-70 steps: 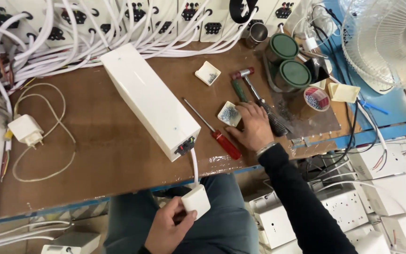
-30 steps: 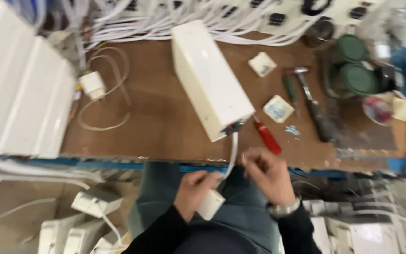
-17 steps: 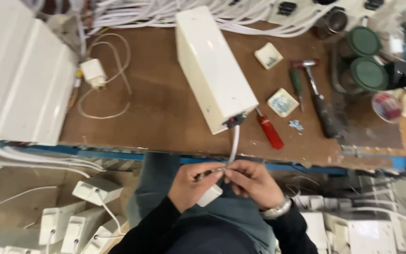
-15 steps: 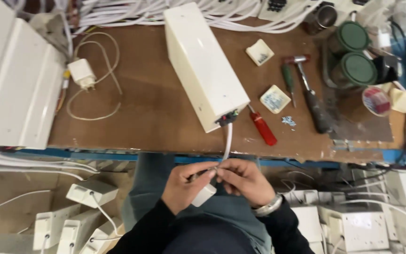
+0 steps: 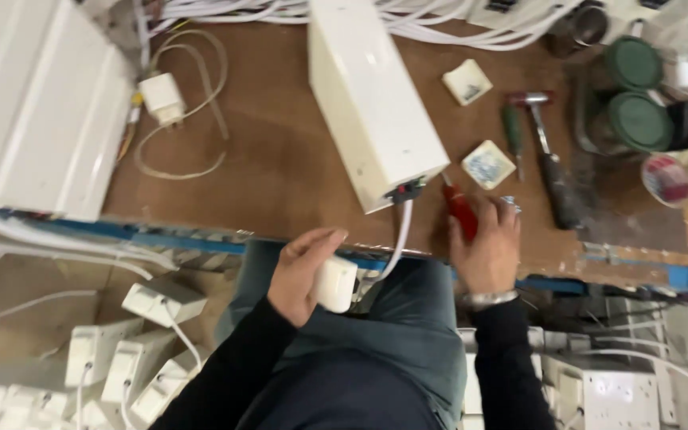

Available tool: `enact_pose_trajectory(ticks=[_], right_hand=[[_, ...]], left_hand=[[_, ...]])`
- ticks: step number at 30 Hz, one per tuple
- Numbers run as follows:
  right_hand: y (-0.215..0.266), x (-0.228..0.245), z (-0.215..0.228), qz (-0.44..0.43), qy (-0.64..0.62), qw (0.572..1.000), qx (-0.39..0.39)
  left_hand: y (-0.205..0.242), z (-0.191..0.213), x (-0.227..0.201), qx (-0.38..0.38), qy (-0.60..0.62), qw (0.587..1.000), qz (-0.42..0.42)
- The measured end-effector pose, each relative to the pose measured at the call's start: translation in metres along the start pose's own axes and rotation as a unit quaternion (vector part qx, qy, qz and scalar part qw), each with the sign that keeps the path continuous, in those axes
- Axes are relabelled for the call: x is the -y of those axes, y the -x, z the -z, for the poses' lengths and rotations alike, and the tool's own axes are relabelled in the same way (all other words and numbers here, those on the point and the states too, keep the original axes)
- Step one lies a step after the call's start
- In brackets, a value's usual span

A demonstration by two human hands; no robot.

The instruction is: The person holds a white rectangular enclosure on the workbench, positions a small white end cap with a cable at its opening, and uses a red-handled screwdriver to drive screws and fasten the cap to the enclosure. After finishing, the person places the assembled unit on the floor with other completed enclosures and picks up a new cap.

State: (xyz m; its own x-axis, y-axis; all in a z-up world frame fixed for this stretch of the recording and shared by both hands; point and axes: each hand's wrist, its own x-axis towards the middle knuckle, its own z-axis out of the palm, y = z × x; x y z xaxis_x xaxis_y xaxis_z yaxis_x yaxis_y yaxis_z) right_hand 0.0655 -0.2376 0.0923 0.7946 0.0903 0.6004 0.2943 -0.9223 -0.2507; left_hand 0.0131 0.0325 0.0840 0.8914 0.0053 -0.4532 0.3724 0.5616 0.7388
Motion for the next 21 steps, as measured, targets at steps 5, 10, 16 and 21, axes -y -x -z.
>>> enact_pose_trajectory(ticks=[5,10,16,21], right_hand=[[0.002,-0.032,-0.036,-0.037,0.044,0.992,0.112],[0.007,-0.011,0.0,-0.271,-0.406,0.868,0.088],[0.049,0.06,0.054,-0.214,-0.409,0.882,0.1],[0.058,0.091,0.052,-0.164,-0.333,0.886,0.279]], left_hand=[[-0.011,0.009,-0.002,0.013,0.121,0.992,-0.028],[-0.012,0.019,-0.021,-0.026,0.111,0.99,-0.083],[-0.012,0.037,-0.043,0.005,0.103,0.99,-0.098],[-0.02,0.04,-0.042,0.043,0.18,0.981,-0.055]])
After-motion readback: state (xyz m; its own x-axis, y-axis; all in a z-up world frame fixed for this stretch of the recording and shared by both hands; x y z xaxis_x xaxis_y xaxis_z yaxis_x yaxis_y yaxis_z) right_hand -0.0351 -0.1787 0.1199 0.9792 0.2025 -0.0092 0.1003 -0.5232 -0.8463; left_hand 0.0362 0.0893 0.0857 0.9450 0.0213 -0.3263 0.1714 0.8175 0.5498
